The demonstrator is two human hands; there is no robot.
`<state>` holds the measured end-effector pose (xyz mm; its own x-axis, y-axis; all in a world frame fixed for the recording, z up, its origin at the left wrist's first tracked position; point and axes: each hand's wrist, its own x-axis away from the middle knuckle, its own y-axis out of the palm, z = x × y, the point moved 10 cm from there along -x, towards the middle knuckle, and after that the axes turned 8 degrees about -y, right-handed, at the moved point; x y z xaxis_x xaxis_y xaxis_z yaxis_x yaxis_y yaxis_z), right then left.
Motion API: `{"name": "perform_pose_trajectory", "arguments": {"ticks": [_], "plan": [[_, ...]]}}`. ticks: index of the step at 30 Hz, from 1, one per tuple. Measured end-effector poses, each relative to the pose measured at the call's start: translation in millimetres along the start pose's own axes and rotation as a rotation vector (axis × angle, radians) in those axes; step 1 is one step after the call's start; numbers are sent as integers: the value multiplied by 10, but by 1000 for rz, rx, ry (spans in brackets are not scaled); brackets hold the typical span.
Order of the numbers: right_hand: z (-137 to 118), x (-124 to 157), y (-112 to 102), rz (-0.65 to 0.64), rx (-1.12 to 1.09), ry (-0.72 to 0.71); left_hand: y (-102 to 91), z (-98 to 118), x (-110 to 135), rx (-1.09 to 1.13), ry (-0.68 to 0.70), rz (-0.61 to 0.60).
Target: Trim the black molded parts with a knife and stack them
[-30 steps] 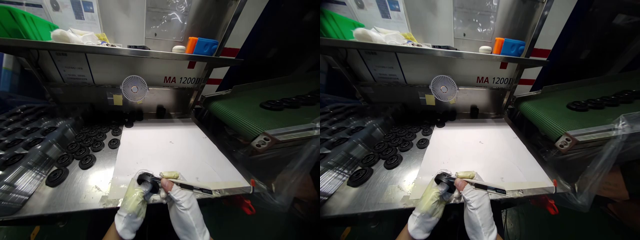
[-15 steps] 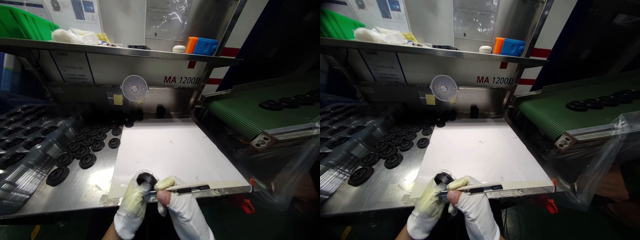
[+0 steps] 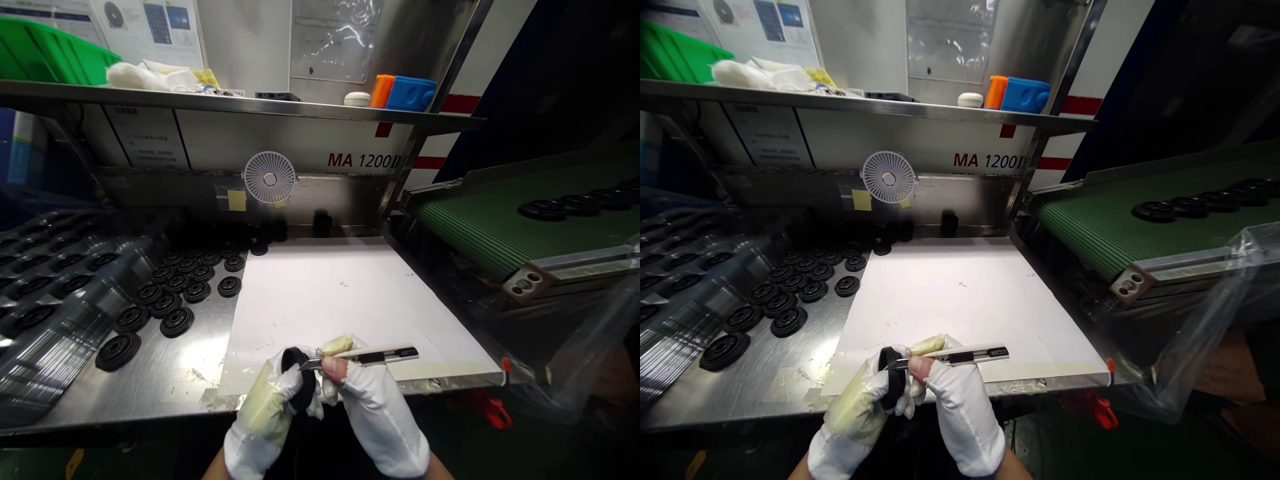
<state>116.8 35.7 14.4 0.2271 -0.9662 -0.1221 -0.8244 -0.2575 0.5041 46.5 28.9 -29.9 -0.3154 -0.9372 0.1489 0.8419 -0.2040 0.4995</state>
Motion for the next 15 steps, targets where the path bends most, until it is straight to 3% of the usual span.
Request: {"name": "perform_pose_trajectory", "arguments": {"ticks": [6, 9, 12, 15], "plan": [[53, 145, -111, -16, 139, 91, -133, -246, 45, 147, -168, 101], [148, 275, -233, -40, 201, 198, -320, -204, 40, 83, -166, 189], [130, 388, -591, 73, 331, 276, -729, 138, 5, -293, -55, 355], [-191, 444, -973, 138, 506, 231, -1213, 707, 106, -899, 156, 654]]}}
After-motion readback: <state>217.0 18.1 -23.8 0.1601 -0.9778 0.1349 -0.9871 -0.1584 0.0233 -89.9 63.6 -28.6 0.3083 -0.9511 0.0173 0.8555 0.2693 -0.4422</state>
